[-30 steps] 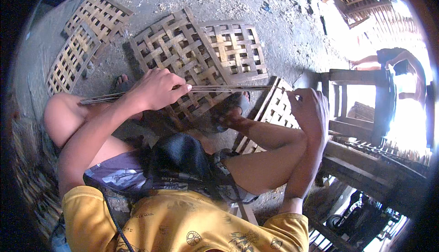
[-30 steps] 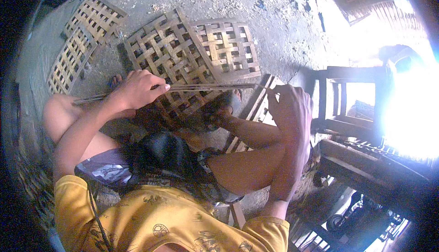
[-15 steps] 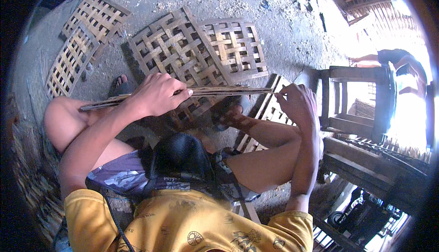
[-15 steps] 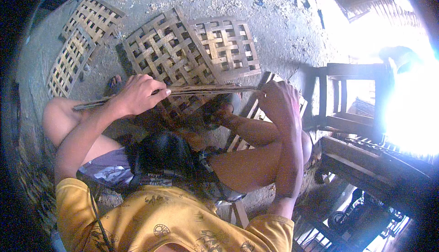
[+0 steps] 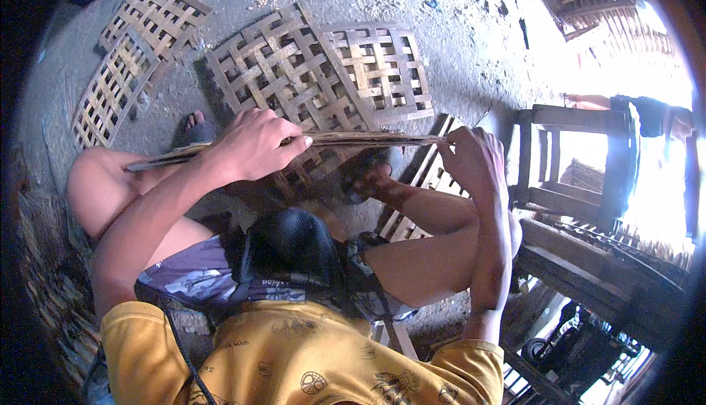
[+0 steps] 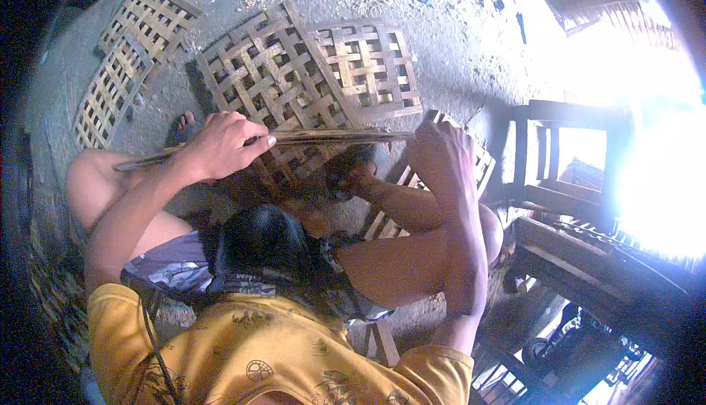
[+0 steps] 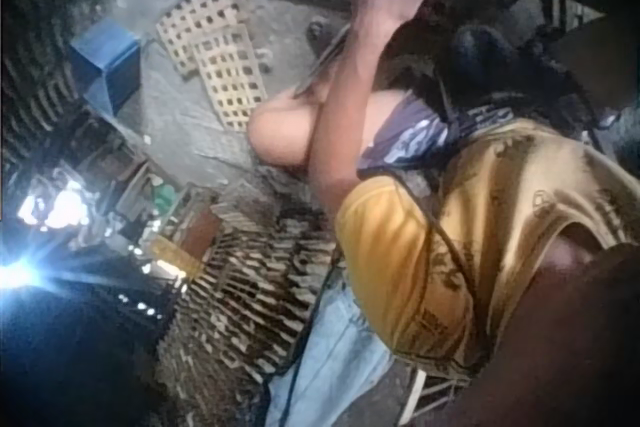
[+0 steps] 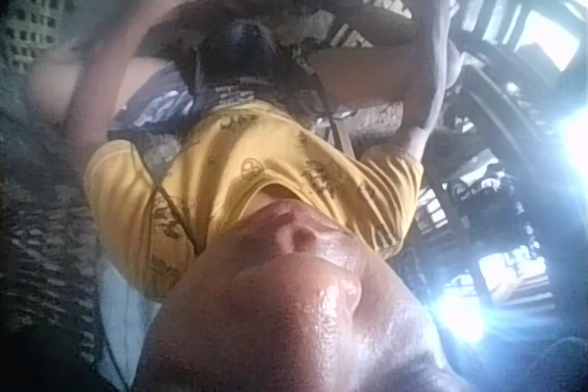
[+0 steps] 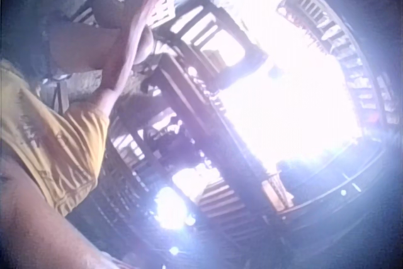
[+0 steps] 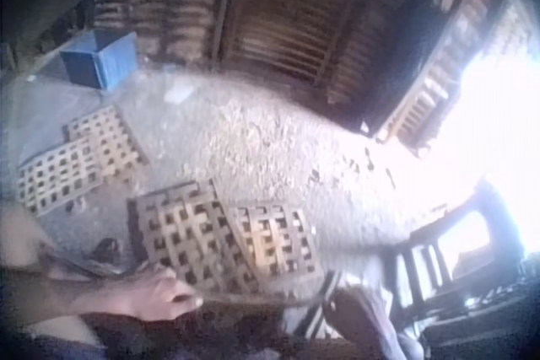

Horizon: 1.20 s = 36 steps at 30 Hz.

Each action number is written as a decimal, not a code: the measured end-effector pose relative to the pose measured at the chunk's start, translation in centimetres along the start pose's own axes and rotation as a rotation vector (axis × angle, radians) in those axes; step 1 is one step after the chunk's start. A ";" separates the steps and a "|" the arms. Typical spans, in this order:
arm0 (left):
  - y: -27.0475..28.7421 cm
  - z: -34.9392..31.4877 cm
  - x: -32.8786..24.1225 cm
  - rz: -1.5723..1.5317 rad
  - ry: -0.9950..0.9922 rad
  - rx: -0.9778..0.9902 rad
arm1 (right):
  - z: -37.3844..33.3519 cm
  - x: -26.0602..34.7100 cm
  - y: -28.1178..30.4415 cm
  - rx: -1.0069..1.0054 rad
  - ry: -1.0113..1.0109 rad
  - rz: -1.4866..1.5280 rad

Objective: The person assembles a wooden lattice panel by hand, interlacing thin wooden strips into a grid pattern. The person repeatedly aligns and presses the strips together, then lifts and inspects the panel before continuing assembly.

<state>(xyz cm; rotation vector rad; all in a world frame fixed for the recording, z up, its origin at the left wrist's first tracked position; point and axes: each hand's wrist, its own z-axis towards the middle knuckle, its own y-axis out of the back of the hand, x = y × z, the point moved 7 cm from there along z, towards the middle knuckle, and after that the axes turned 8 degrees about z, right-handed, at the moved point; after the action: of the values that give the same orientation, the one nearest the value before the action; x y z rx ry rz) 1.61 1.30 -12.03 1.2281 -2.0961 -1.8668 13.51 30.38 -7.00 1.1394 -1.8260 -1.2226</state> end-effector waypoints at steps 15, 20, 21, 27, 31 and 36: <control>0.3 0.9 -0.1 0.001 -0.040 0.038 | 0.2 0.4 2.2 -0.161 0.024 0.144; 0.0 1.0 -0.6 0.062 -0.086 0.023 | -1.1 -2.2 8.1 -0.494 0.019 0.437; -0.2 1.0 -0.4 0.078 -0.082 0.044 | -1.2 -2.6 9.2 -0.532 -0.003 0.547; -0.5 1.0 -0.1 0.060 -0.065 0.026 | 3.3 -1.9 1.8 -0.231 0.019 0.609; -0.2 2.0 0.1 0.070 -0.079 0.006 | 4.1 -3.4 1.7 -0.279 0.007 0.617; 0.5 0.7 0.0 0.047 -0.064 -0.013 | 2.4 -3.5 5.8 -0.387 0.066 0.823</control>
<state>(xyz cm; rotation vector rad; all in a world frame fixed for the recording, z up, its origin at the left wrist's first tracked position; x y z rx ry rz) 1.03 1.82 -11.79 1.1205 -2.1219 -1.9216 11.08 35.54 -2.59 0.1564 -1.6368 -0.9469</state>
